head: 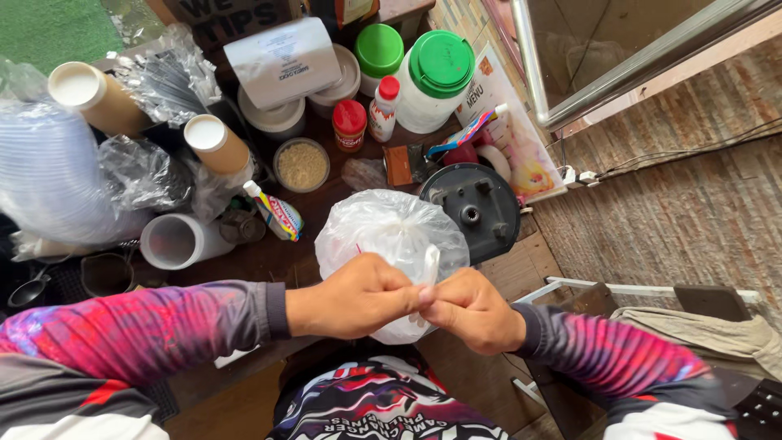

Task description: The person walks to a coffee station carrying a plastic bag, places it on a scale, and retrieves a metal stirrer. They then stir a cup of coffee with the metal stirrer and place the stirrer back into the bag.

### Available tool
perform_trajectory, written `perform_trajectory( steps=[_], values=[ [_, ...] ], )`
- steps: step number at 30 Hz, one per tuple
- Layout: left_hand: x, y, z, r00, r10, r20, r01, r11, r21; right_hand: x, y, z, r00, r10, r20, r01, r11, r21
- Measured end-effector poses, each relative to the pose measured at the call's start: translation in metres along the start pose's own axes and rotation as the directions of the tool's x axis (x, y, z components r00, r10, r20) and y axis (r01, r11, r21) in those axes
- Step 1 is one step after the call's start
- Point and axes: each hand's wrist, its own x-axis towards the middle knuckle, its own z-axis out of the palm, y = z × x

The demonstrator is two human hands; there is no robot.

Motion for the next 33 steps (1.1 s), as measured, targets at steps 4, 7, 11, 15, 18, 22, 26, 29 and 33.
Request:
perform_trajectory(
  steps=[4,7,11,15,18,22,26,29,33],
  values=[
    [0.006,-0.021,-0.015,0.990,0.137,0.022,-0.138,0.989,0.044,-0.004,0.018,-0.010,0.992,-0.114,-0.047,0.116,0.993,0.037],
    [0.009,-0.032,-0.017,0.990,0.139,-0.026,-0.139,0.990,0.017,-0.004,0.026,-0.006,0.976,-0.174,-0.130,0.198,0.959,0.203],
    [0.014,-0.045,-0.006,0.988,0.065,-0.143,-0.118,0.906,-0.405,-0.011,0.045,0.018,0.926,-0.181,-0.331,0.360,0.686,0.632],
    [0.018,-0.056,0.002,0.987,0.009,-0.161,-0.132,0.618,-0.775,-0.012,0.070,0.033,0.856,-0.002,-0.517,0.463,0.449,0.764],
    [0.020,-0.065,0.005,0.974,0.044,-0.220,-0.200,0.619,-0.760,-0.018,0.077,0.041,0.805,0.004,-0.593,0.487,0.565,0.666],
    [0.007,-0.057,-0.001,0.824,0.479,-0.303,-0.459,0.877,0.140,-0.018,0.055,0.025,0.829,-0.380,-0.410,0.430,0.902,0.035],
    [-0.007,-0.043,-0.012,0.690,0.719,-0.081,-0.651,0.665,0.364,-0.015,0.016,0.006,0.920,-0.386,0.064,0.373,0.814,-0.446],
    [-0.011,-0.036,-0.005,0.619,0.784,-0.047,-0.655,0.549,0.519,-0.014,-0.018,0.006,0.812,-0.580,0.073,0.507,0.637,-0.581],
    [-0.020,-0.040,0.008,0.584,0.798,-0.146,-0.681,0.580,0.447,-0.001,-0.041,0.006,0.829,-0.553,-0.079,0.367,0.646,-0.669]
  ],
)
